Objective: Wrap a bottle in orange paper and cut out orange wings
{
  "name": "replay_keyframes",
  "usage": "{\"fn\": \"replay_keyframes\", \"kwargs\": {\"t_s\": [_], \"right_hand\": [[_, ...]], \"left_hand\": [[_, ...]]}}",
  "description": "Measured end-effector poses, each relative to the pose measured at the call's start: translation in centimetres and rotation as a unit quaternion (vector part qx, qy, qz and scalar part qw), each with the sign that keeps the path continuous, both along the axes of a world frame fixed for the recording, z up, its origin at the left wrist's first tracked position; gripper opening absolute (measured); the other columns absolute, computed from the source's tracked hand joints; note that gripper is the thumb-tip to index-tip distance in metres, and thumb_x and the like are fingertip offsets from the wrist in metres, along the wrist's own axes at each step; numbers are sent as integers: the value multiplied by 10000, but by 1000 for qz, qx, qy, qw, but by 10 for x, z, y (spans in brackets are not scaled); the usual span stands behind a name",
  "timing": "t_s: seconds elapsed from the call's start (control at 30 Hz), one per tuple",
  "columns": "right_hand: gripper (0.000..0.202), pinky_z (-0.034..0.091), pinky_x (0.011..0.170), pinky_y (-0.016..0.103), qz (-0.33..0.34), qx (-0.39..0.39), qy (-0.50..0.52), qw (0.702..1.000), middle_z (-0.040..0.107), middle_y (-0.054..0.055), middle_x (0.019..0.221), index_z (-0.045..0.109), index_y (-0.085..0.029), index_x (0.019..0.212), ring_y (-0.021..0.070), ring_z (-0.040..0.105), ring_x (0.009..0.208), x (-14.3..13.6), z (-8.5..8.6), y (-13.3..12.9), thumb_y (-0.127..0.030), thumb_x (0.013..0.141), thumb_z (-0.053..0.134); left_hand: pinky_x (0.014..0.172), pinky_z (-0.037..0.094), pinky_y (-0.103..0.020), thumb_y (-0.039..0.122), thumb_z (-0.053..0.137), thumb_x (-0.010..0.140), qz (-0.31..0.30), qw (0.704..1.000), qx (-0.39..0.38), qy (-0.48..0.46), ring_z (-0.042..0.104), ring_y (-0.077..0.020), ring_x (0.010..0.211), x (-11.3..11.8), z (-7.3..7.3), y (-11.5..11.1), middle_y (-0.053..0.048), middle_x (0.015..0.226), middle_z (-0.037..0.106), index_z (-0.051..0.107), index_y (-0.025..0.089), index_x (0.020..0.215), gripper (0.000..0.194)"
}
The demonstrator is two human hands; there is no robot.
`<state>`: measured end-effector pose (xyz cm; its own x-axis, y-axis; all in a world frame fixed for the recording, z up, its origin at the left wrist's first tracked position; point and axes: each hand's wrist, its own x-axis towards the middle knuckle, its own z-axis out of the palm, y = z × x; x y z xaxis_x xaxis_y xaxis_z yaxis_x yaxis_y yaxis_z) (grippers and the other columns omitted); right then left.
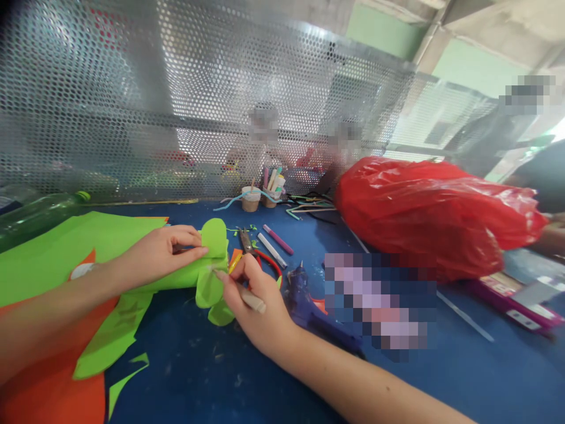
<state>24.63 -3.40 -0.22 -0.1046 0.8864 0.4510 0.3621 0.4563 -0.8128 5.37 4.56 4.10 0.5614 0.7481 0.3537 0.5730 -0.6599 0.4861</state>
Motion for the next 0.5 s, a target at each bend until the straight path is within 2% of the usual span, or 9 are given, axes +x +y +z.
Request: {"fn": "replay_keyframes", "kwargs": {"t_s": [0.33,0.5], "right_hand": [[241,271,459,211,-10,-6,-3,1000,367,-83,605,382,-227,709,85,320,515,0,-3,1,-204,879,551],[259,282,452,213,-19,-35,20,999,386,-71,613,367,-236,717,97,329,527,-1,-3,0,-251,882,566]], "left_hand": [[674,437,-288,312,538,852,3,1000,-4,-6,603,-167,722,1,2,-2,-12,766,653,676,190,676,255],[665,440,-285,321,536,859,4,1000,-3,0,603,-165,710,1,3,-2,-9,766,648,670,195,670,264]]}}
